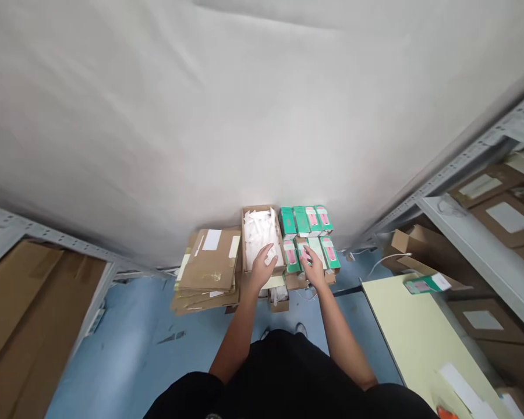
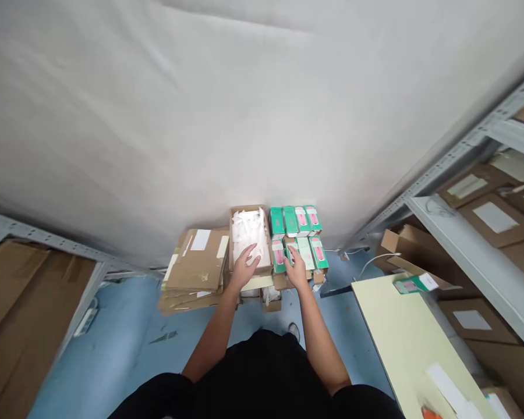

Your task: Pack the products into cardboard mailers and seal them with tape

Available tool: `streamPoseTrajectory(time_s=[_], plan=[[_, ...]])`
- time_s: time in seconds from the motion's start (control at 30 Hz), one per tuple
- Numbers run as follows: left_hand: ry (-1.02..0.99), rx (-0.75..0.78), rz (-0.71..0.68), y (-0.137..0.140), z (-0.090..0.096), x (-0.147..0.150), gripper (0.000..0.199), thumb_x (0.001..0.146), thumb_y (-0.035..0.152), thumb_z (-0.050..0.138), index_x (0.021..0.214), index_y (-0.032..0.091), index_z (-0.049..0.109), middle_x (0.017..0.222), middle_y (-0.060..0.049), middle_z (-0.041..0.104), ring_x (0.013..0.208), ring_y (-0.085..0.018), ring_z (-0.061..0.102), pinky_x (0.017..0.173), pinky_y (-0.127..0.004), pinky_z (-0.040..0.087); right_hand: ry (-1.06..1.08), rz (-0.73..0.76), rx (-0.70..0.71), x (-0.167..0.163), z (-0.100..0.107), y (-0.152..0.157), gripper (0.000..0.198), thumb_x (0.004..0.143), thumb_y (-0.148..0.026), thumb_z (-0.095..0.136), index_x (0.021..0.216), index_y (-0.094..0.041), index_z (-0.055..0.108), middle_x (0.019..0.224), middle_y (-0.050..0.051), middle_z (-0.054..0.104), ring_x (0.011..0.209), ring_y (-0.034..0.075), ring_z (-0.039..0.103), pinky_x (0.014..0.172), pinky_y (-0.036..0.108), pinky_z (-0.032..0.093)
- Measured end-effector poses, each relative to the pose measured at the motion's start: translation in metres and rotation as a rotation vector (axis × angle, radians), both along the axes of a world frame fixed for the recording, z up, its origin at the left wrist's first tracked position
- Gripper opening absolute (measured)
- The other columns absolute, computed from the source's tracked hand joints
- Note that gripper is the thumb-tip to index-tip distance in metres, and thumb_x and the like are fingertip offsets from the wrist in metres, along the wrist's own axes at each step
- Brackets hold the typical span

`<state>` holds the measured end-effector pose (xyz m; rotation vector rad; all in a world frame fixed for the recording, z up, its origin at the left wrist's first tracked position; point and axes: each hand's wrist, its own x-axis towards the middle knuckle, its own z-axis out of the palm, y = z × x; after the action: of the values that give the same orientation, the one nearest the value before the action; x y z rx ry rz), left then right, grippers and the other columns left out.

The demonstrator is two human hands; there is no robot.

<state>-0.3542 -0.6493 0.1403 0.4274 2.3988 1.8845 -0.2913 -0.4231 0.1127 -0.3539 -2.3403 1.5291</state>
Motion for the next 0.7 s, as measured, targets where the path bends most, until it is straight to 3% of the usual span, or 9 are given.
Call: streamPoseTrajectory(time_s=[0.17, 0.37, 0.7], plan=[[-0.037, 0.005, 0.164, -0.039, -0.008, -0.013, 0.048, 0.096, 0.036, 0.063, 0.143, 0.025, 0.063, 0.152, -0.012, 0.058, 0.139, -0.028, 0.057, 0.11, -0.045, 0.052, 0.007, 0.161, -0.035, -0.052, 0.005, -0.04, 0.054, 0.094, -0.047, 0.06, 0.144, -0.026, 0.063, 0.153, 0.012, 0.059, 0.142, 0.031, 0.054, 0.108, 0.051, 0.054], [-0.049, -0.094, 0.257, -0.069, -0.021, -0.025, 0.051, 0.095, 0.04, 0.063, 0.143, 0.024, 0.063, 0.149, -0.012, 0.061, 0.138, -0.028, 0.057, 0.111, -0.044, 0.051, -0.034, 0.327, -0.104, -0.104, -0.016, -0.077, 0.057, 0.095, -0.05, 0.06, 0.146, -0.025, 0.061, 0.158, 0.013, 0.054, 0.146, 0.031, 0.051, 0.11, 0.052, 0.053], [-0.114, -0.172, 0.422, -0.124, -0.001, -0.03, 0.053, 0.094, 0.04, 0.064, 0.145, 0.026, 0.063, 0.151, -0.01, 0.06, 0.139, -0.026, 0.056, 0.111, -0.043, 0.05, -0.074, 0.512, -0.186, -0.147, -0.031, -0.142, 0.062, 0.095, -0.052, 0.06, 0.152, -0.03, 0.055, 0.161, 0.008, 0.051, 0.15, 0.03, 0.046, 0.116, 0.052, 0.048]])
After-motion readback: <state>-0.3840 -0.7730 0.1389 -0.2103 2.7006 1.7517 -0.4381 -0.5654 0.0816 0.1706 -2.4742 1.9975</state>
